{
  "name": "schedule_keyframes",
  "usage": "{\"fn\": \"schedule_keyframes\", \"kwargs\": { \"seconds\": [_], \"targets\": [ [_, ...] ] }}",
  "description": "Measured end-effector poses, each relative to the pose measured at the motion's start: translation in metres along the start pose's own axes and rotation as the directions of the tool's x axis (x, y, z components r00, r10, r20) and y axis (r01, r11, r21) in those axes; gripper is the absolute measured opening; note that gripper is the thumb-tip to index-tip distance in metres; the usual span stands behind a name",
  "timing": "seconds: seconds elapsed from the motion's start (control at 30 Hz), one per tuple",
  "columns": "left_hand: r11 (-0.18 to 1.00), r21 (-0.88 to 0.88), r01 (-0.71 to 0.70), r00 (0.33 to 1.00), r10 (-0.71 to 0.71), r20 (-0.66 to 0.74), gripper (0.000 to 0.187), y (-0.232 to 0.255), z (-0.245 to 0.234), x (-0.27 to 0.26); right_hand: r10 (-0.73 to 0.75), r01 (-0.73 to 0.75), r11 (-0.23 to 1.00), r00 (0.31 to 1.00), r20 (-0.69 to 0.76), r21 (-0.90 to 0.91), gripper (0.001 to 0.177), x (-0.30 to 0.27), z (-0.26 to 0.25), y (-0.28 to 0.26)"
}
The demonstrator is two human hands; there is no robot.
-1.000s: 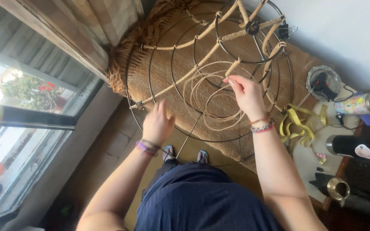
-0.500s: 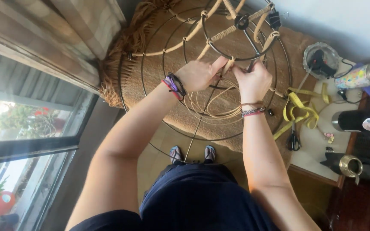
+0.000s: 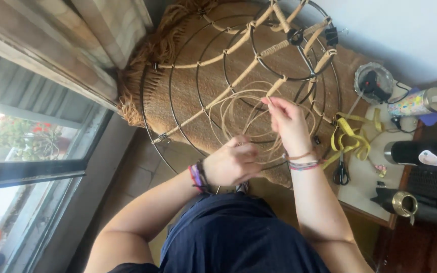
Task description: Weaving cord around a metal furniture frame to create a decorative or functional surface.
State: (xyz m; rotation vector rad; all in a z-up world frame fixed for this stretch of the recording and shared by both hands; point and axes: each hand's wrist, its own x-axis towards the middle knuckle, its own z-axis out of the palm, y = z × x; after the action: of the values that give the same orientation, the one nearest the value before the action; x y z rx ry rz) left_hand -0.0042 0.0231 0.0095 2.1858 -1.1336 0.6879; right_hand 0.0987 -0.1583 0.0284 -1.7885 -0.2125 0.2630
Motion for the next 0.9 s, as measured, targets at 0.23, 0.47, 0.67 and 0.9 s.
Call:
{"fn": "schedule_keyframes", "kwargs": {
  "seconds": [0.23,0.47,0.67,0.9],
  "targets": [
    [0.687,-0.301,0.661,0.75,-0.591,0.298,0.025,0.015,0.003,-0.061,-0.235,0.237,0.89,0.97,0.053,-0.389,0.014,0.022,-0.016,0.02],
    [0.729,-0.161,0.666,0.732,-0.679,-0.046,0.016,-0.045,0.018,0.029,-0.296,0.352,0.799,0.936,0.191,-0.487,0.015,0.031,-0.031,0.013],
    [0.748,0.484,0.455,0.852,-0.523,0.007,0.011,-0.092,0.034,0.065,-0.293,0.341,0.747,0.939,0.178,-0.57,0.014,0.035,-0.036,0.026],
    [0.061,-0.535,0.843,0.067,-0.998,-0.008,0.036,0.003,0.059,-0.041,-0.359,0.392,0.749,0.918,0.169,-0.534,0.012,0.03,-0.035,0.023]
  ]
}}
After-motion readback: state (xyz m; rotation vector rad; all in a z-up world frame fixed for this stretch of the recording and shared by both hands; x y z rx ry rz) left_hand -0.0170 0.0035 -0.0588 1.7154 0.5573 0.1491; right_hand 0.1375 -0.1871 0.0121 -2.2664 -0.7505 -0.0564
